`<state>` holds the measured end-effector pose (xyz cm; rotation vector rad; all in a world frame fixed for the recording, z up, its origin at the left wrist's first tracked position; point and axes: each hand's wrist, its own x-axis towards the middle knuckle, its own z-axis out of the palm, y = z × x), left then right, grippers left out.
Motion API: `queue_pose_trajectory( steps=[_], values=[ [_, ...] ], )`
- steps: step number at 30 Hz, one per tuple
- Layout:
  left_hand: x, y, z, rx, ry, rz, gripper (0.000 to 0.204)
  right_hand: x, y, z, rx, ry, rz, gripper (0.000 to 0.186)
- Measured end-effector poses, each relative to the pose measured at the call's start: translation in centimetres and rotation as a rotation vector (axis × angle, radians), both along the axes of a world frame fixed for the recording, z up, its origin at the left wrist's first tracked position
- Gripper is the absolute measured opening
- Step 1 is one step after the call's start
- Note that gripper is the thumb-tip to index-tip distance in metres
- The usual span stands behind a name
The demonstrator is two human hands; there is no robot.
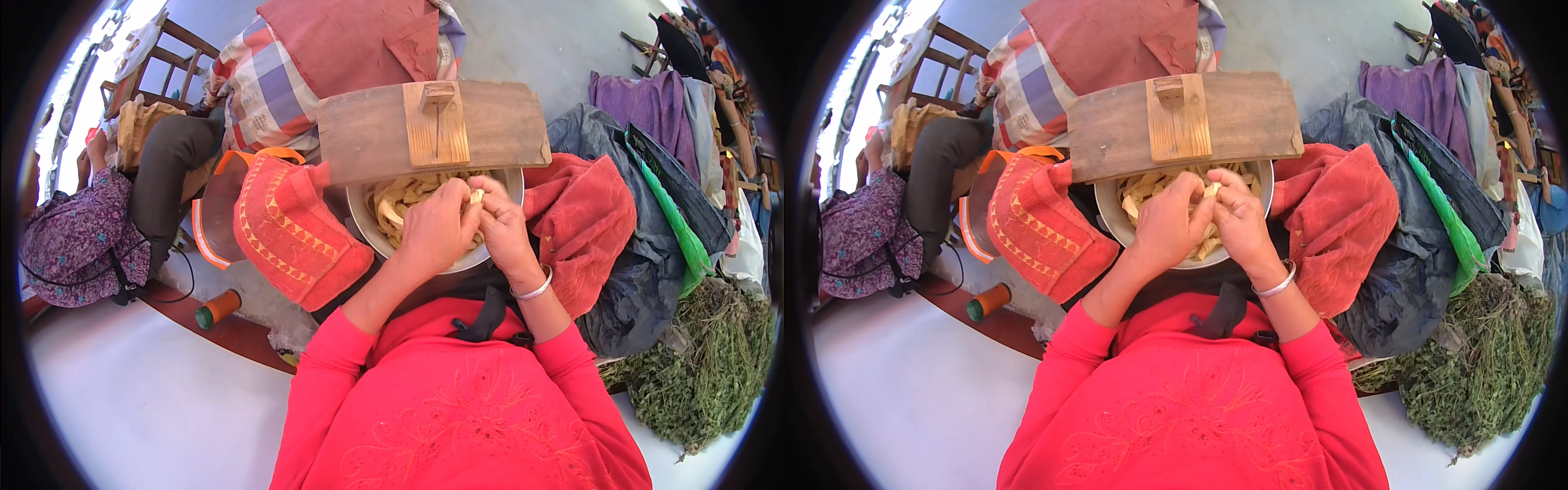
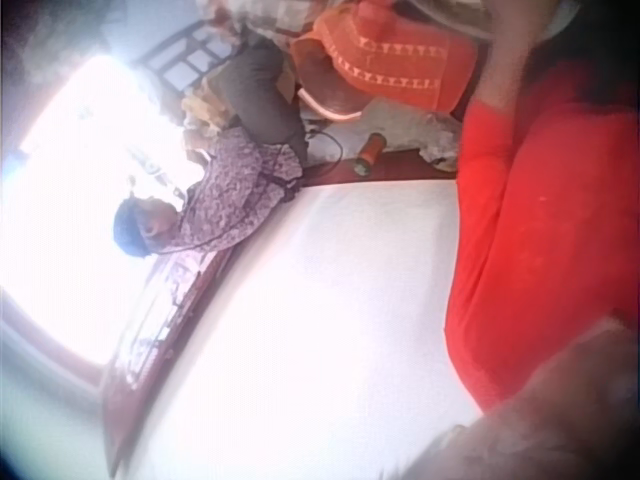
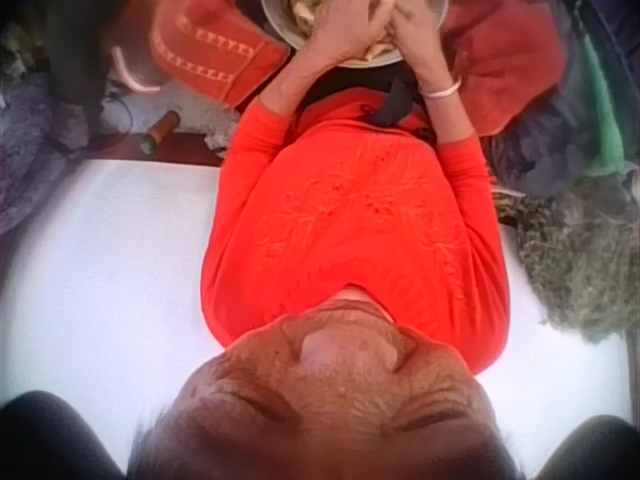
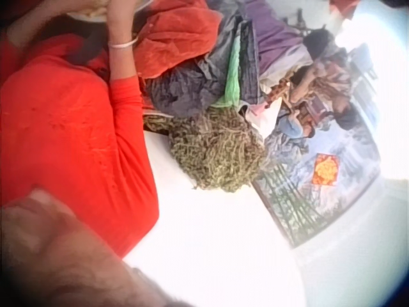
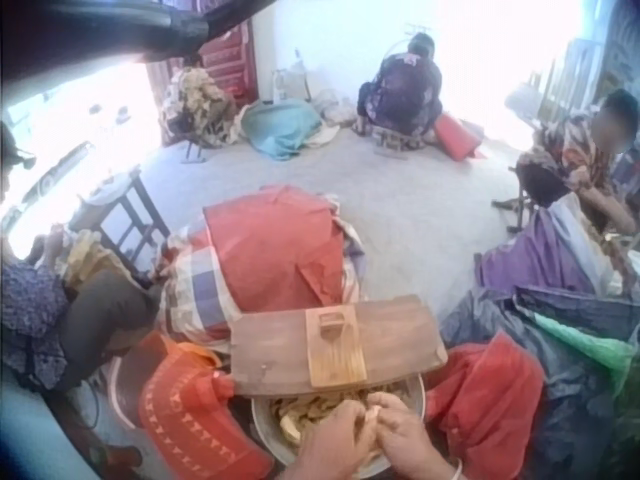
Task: The person processes strips of dough by hand, pulling and twisting them while using a wooden tool to organize them in a bowl.
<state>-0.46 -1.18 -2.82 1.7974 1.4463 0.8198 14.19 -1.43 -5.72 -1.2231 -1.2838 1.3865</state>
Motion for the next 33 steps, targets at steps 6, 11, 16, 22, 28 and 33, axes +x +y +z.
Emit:
queue_pose_trajectory(
  steps=[6,11,16,22,28,33],
  values=[
    [0.4,0.7,-3.6,-0.458,-0.756,0.164,0.020,-0.6,1.1,1.8,0.448,-0.302,-0.158,0.013],
    [-1.4,-2.2,-2.7,-0.911,-1.206,0.153,0.020,-0.9,-0.2,3.0,0.392,-0.235,-0.179,0.010],
    [-3.1,-3.9,-2.8,-0.986,-1.256,0.008,0.017,-0.2,-0.5,3.4,0.387,-0.260,-0.205,0.007],
    [-4.6,-2.8,-3.5,-0.046,0.103,0.085,0.011,3.1,-0.1,4.4,0.292,-0.176,-0.374,0.007],
    [-3.3,-2.3,-0.9,0.260,-0.011,-0.040,0.009,4.0,2.5,6.6,0.152,-0.346,0.146,0.022],
    [-3.8,-0.5,-0.3,0.309,0.035,-0.097,0.009,4.0,3.0,7.2,0.153,-0.806,0.560,0.022]
  ],
)
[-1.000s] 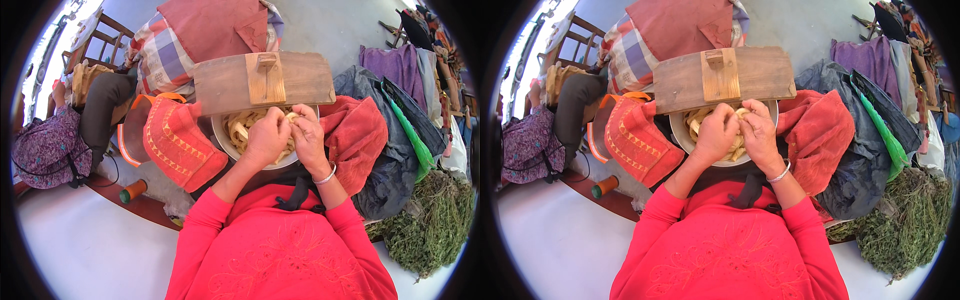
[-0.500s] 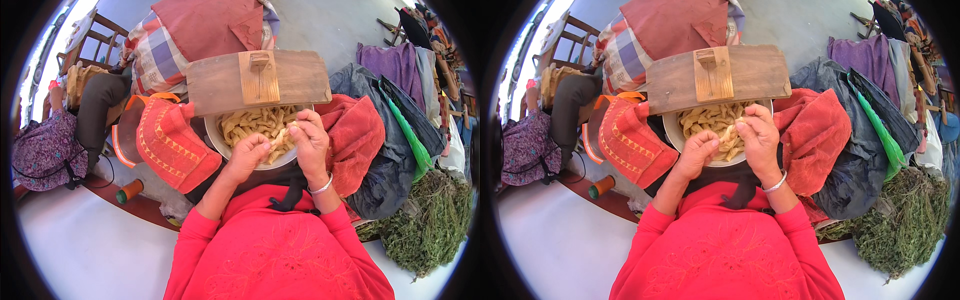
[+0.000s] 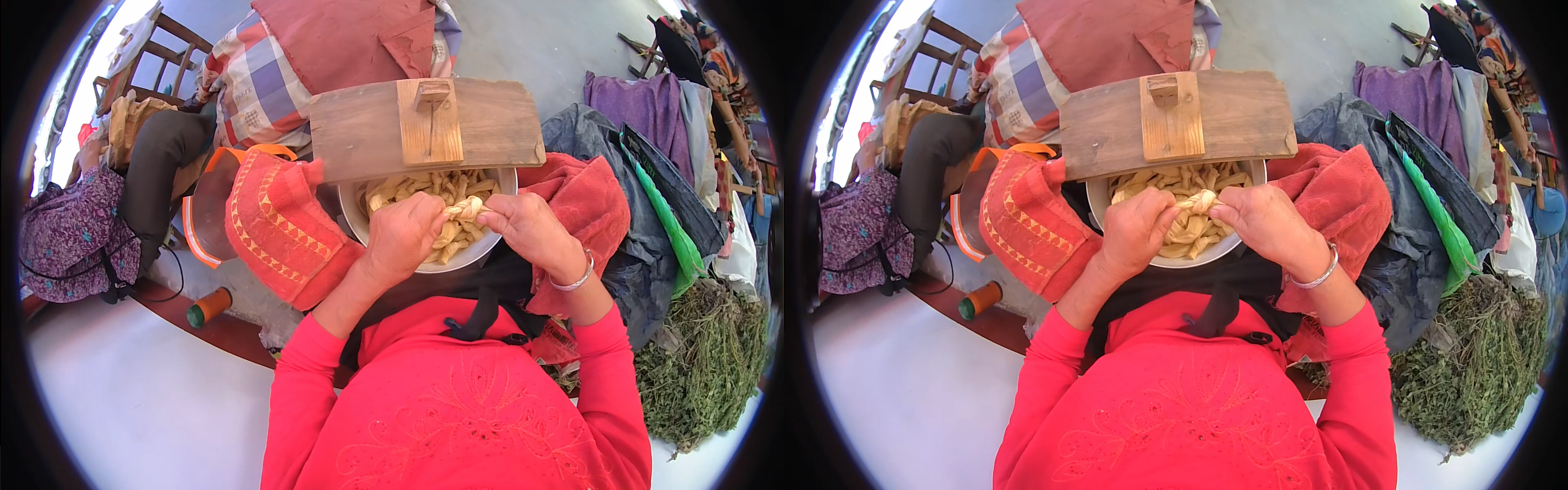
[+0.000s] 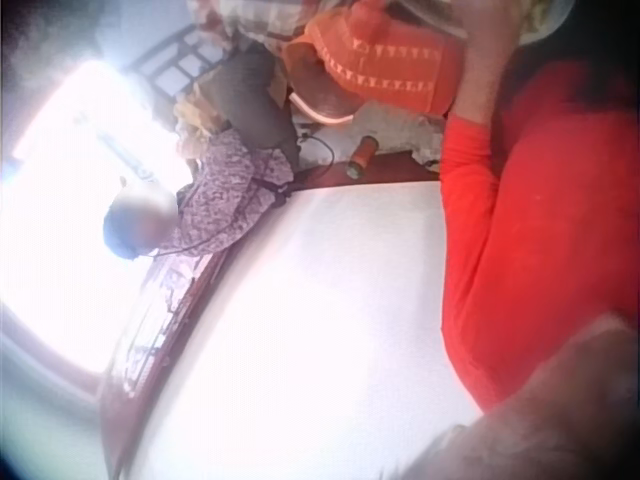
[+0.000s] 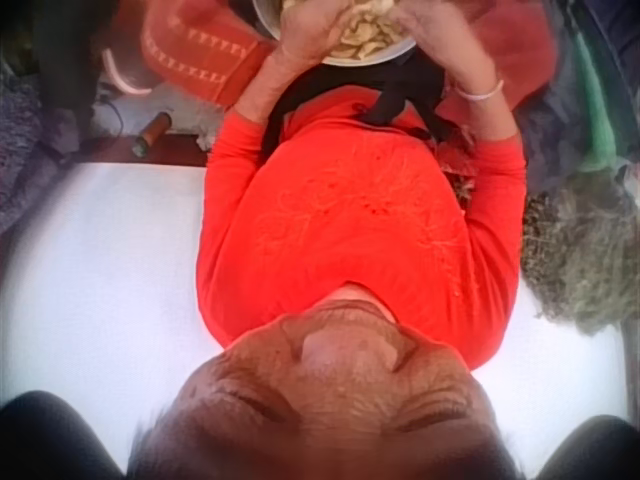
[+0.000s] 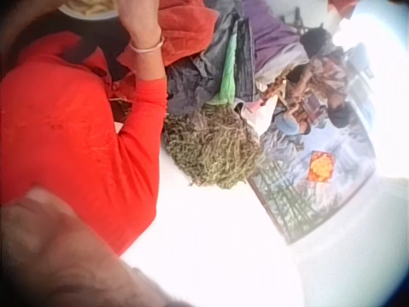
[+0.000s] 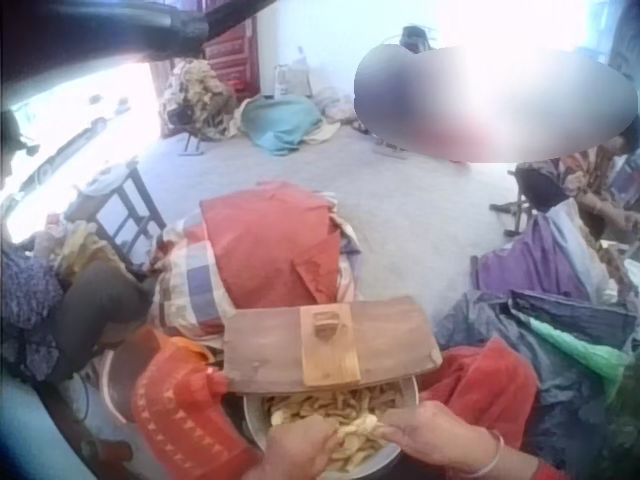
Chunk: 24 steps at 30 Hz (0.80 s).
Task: The person processes strips of dough by hand, pulling and twisting them while using a wooden tool to organize them in a bowl.
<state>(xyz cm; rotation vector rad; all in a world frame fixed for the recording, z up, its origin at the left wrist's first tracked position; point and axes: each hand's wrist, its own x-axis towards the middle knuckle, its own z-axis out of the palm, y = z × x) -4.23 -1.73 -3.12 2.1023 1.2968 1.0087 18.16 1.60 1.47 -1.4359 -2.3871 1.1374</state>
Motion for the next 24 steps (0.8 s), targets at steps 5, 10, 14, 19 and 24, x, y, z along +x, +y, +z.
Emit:
queue_pose_trajectory(
  steps=[5,10,14,19,24],
  values=[
    [-2.3,-0.2,0.1,-0.236,-0.124,-0.056,0.009,0.5,-1.1,0.0,0.335,0.032,0.157,0.023],
    [-2.2,-0.8,-0.5,-0.252,-0.130,-0.071,0.009,0.7,-1.2,-1.5,0.023,0.319,-0.125,0.025],
    [-1.2,0.7,0.0,-0.355,-0.198,-0.098,0.010,-1.2,1.6,-1.3,-0.355,0.532,-0.231,0.024],
    [-1.6,2.2,-0.5,-0.592,-0.402,-0.162,0.015,-1.5,3.1,-1.4,-0.788,0.525,-0.270,0.014],
    [-2.1,2.8,-0.3,-0.764,-0.494,-0.170,0.018,-1.8,3.1,-1.4,-0.687,0.515,-0.267,0.011]
  ],
)
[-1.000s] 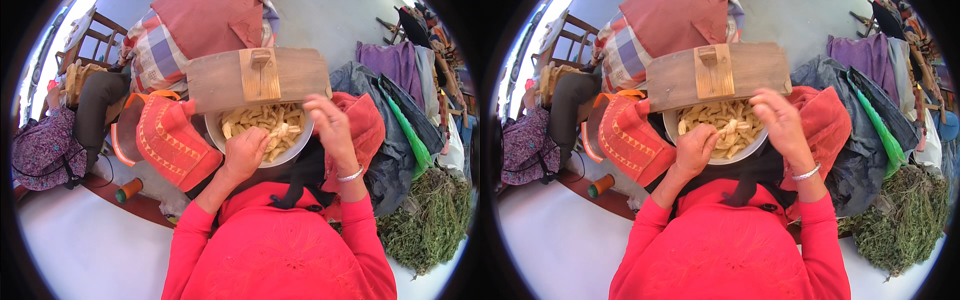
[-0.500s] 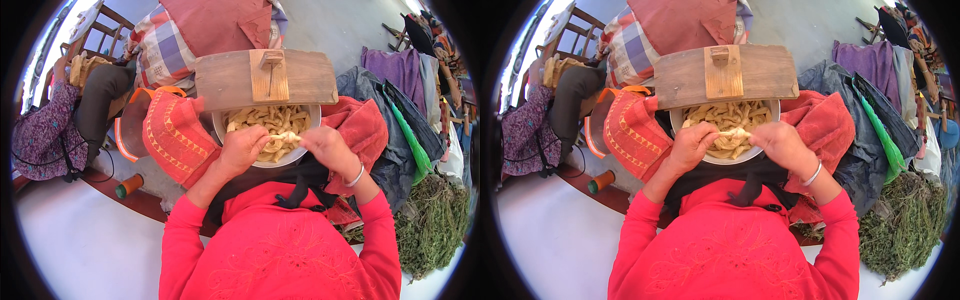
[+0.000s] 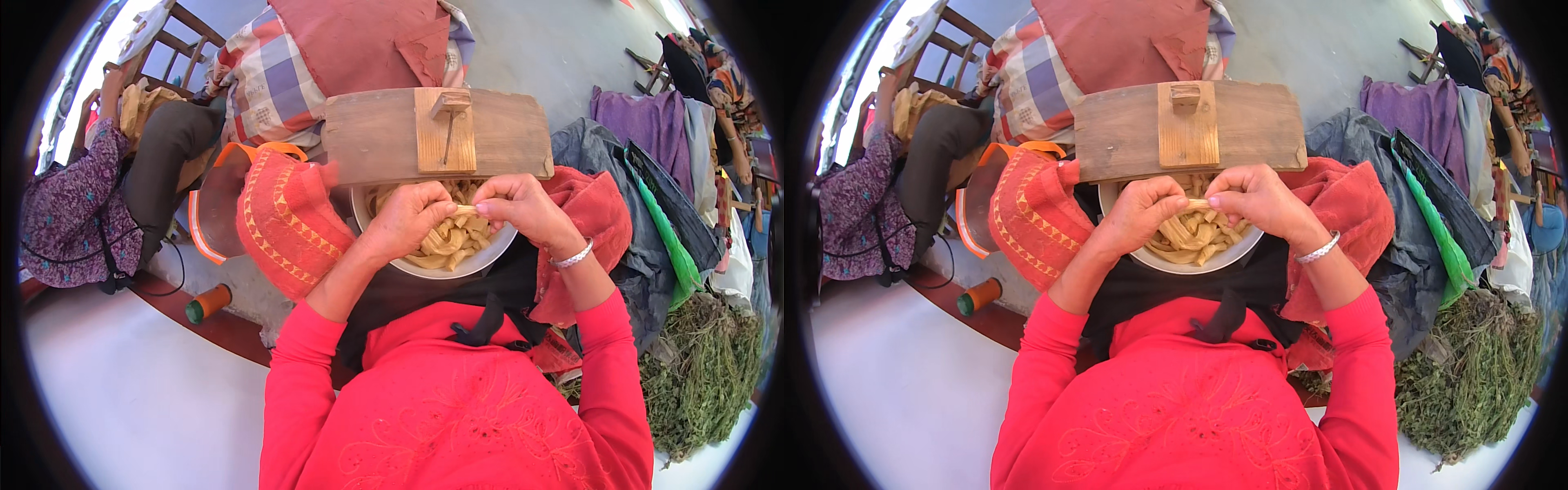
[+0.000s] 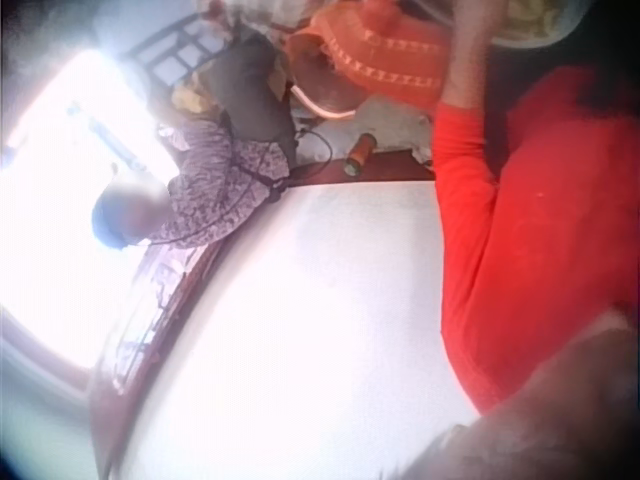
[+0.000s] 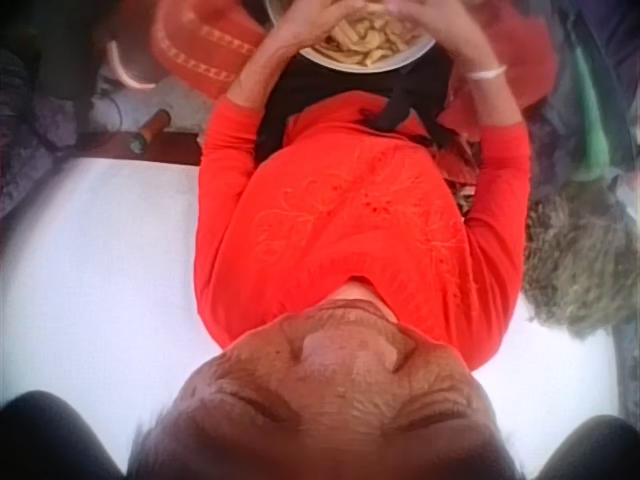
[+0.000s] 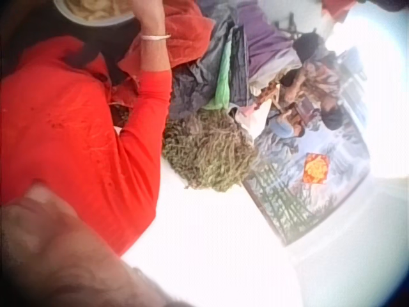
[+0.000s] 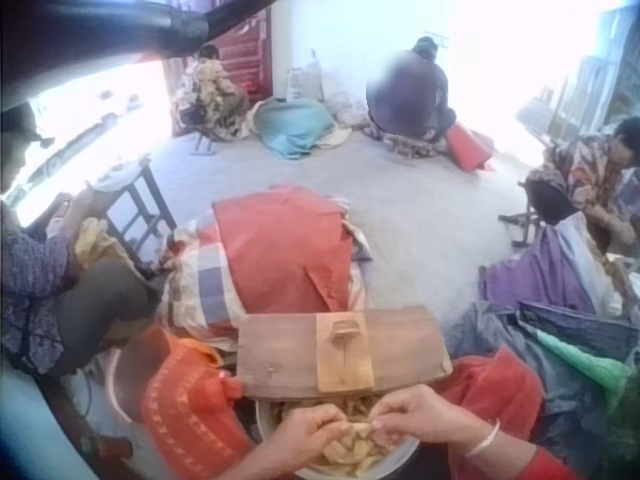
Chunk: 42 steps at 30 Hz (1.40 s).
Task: The person processes strips of dough by hand, pulling and twisting them while using a wooden tool to organize them in a bowl.
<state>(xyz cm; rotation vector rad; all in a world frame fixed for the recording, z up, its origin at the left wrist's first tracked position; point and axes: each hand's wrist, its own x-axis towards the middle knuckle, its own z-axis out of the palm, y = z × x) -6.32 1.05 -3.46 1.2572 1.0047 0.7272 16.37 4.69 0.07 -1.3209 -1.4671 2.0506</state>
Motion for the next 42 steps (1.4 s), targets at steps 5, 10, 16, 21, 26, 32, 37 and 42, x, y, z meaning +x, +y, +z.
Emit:
queue_pose_trajectory(
  steps=[5,10,16,21,26,32,37,42],
  values=[
    [-0.4,0.0,-0.2,-0.106,-0.014,0.009,0.017,-1.5,-2.1,1.2,0.757,-0.238,0.150,0.014],
    [-1.1,-0.4,1.2,-0.151,-0.039,-0.082,0.015,-1.1,-1.4,1.6,0.981,-0.401,0.412,0.014],
    [-1.9,1.4,1.2,-0.151,-0.038,-0.087,0.015,-0.2,-0.4,2.4,0.527,-0.232,0.252,0.015],
    [-2.0,3.8,-0.7,-0.051,0.055,0.155,0.015,-1.7,1.1,-2.0,0.589,-0.226,-0.132,0.017],
    [-1.6,5.4,-1.5,-0.008,0.101,0.271,0.012,-2.4,2.4,-4.2,0.687,-0.253,-0.247,0.016],
    [-1.2,6.5,-4.9,0.235,0.500,0.356,0.013,-3.3,2.6,-4.4,0.792,-0.482,-0.204,0.013],
    [-1.7,4.8,-3.5,0.367,0.715,0.421,0.013,-1.4,1.6,-3.2,1.505,-0.623,-0.113,0.013],
    [1.8,0.4,-0.6,0.083,0.071,0.308,0.016,-5.1,-0.9,-0.8,1.376,-0.500,-0.171,0.021]
  ],
)
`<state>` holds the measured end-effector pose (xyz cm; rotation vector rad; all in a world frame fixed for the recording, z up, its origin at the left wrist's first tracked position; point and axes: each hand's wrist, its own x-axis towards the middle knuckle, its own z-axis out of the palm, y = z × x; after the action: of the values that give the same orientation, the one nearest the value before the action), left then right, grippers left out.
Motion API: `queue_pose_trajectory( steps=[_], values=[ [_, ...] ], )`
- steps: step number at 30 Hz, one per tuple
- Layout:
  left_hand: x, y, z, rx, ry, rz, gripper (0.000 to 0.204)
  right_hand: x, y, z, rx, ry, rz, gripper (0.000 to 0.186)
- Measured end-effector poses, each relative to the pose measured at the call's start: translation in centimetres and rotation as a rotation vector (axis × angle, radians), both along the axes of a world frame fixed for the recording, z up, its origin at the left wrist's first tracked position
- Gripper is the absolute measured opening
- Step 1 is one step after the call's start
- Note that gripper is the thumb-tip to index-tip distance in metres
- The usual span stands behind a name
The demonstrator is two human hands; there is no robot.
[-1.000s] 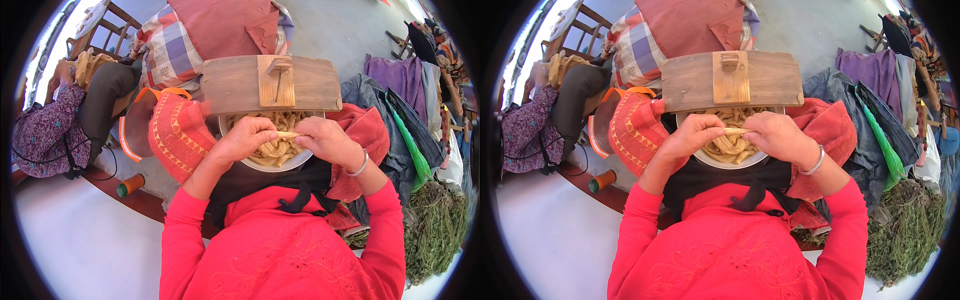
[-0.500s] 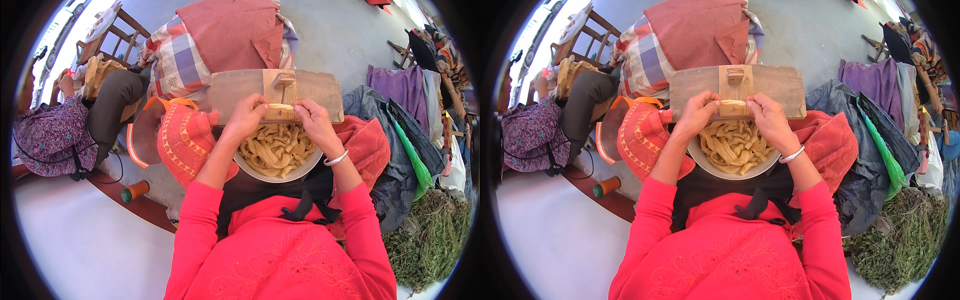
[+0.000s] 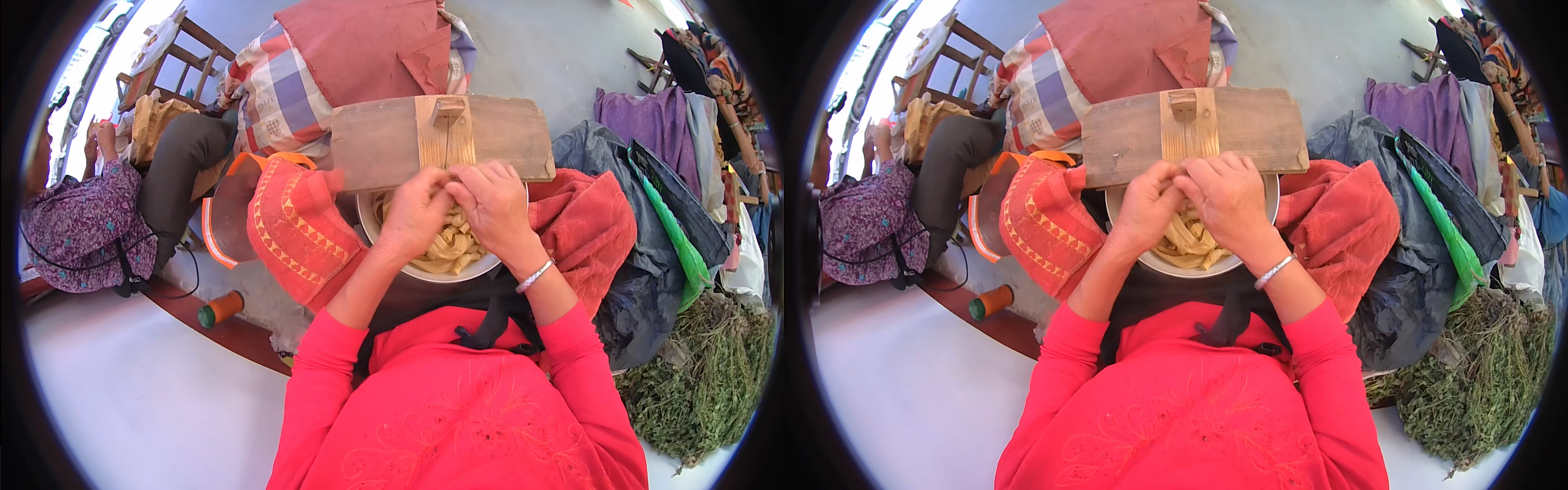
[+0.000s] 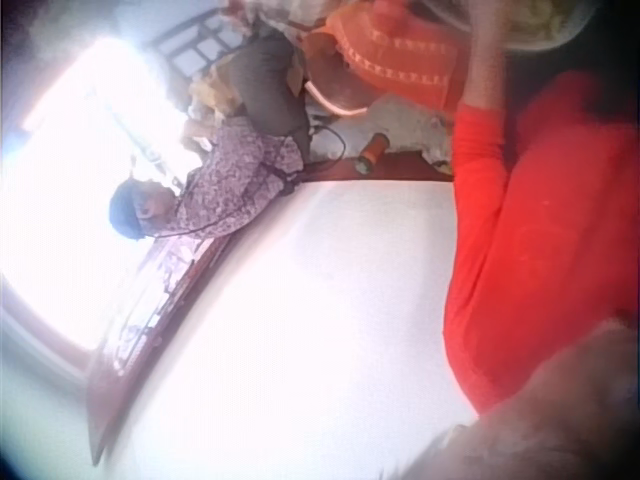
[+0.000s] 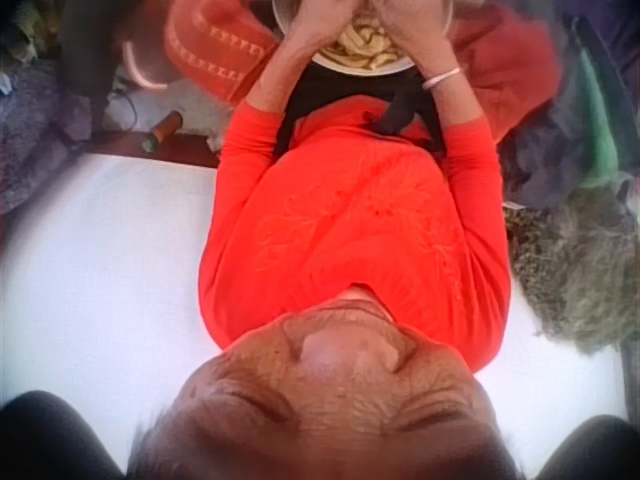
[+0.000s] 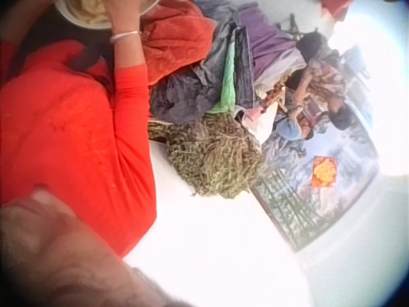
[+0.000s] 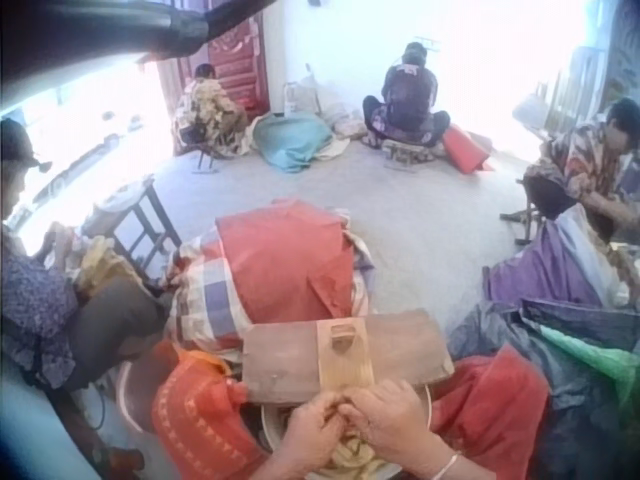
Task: The person processes strips of dough by hand, pulling and twisting them while using a wooden tool to organize them in a bowl.
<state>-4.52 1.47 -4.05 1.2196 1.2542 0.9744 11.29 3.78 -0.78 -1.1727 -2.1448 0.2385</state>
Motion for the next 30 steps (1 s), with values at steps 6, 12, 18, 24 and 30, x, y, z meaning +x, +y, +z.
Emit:
queue_pose_trajectory(
  steps=[6,12,18,24,30],
  values=[
    [-2.2,0.4,4.4,-0.168,0.183,-0.355,0.021,3.8,-0.2,2.2,-0.341,-0.137,-0.021,0.028],
    [-2.6,-3.6,14.5,0.271,0.000,-0.631,0.023,3.3,-6.5,10.6,-0.970,0.353,0.970,0.005],
    [-1.2,-4.9,13.0,0.289,-0.410,-0.636,0.035,3.5,-8.3,10.8,-1.033,1.030,0.881,0.031],
    [3.7,-5.2,5.1,-0.105,-0.508,-0.161,0.040,1.7,-4.4,2.7,-0.281,0.338,-0.101,0.031],
    [3.4,-3.1,0.1,-0.339,-0.552,-0.216,0.026,3.0,-2.6,0.4,-0.094,0.002,-0.162,0.021]
  ],
)
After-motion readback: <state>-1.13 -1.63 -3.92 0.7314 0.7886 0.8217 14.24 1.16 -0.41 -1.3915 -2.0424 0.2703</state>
